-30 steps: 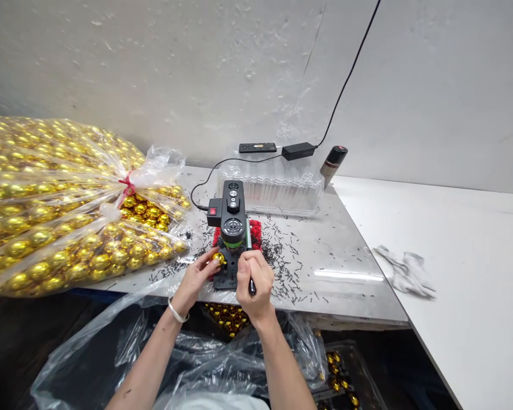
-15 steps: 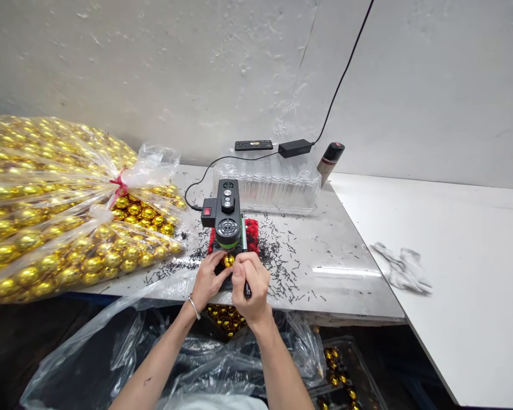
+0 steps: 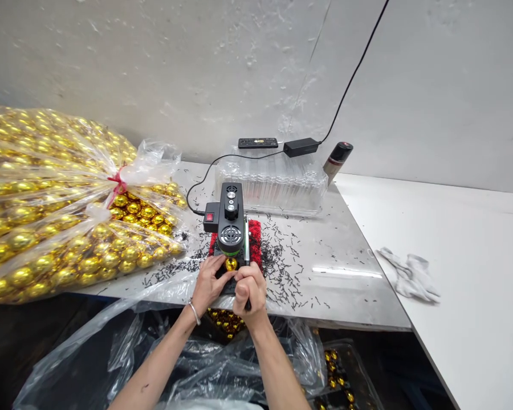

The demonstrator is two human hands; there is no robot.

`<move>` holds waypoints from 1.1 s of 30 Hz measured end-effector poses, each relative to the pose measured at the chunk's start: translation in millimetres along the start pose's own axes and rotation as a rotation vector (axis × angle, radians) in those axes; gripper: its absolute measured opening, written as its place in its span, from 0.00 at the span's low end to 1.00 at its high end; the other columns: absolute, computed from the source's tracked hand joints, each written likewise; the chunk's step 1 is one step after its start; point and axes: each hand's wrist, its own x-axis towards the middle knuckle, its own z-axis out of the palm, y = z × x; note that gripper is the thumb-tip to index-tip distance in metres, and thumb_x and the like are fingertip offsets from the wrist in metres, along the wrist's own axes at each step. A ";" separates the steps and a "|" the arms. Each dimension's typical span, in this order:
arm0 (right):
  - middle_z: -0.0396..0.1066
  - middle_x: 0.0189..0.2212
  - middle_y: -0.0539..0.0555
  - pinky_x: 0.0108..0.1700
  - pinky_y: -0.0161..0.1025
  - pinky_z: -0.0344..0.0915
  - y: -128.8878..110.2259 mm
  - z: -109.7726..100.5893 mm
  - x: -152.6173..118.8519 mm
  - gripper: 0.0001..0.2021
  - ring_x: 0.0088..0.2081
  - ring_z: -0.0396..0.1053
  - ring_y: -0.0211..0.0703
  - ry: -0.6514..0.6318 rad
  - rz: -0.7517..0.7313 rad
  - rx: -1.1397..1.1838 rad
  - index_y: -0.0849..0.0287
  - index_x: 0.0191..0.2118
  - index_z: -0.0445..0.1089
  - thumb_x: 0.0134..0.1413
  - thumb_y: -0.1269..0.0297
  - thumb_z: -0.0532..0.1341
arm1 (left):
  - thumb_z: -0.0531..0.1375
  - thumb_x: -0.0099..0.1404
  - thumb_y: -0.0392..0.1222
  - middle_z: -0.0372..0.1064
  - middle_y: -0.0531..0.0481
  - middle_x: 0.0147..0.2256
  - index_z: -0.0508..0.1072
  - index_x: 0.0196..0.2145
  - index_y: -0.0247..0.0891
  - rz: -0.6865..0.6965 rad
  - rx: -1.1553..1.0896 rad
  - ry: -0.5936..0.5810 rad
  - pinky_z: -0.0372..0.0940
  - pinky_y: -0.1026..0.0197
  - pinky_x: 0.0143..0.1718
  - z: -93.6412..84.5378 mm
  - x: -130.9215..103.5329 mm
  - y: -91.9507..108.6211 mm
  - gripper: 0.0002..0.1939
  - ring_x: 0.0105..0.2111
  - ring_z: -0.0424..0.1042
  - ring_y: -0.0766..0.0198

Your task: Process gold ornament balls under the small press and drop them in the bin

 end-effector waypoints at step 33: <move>0.61 0.26 0.51 0.32 0.38 0.58 -37.0 -8.3 44.8 0.14 0.29 0.62 0.37 -0.014 0.254 0.083 0.58 0.24 0.59 0.62 0.71 0.51 | 0.48 0.70 0.39 0.72 0.38 0.47 0.71 0.52 0.35 -0.010 0.333 0.218 0.65 0.49 0.51 -79.3 11.7 -20.9 0.18 0.49 0.70 0.53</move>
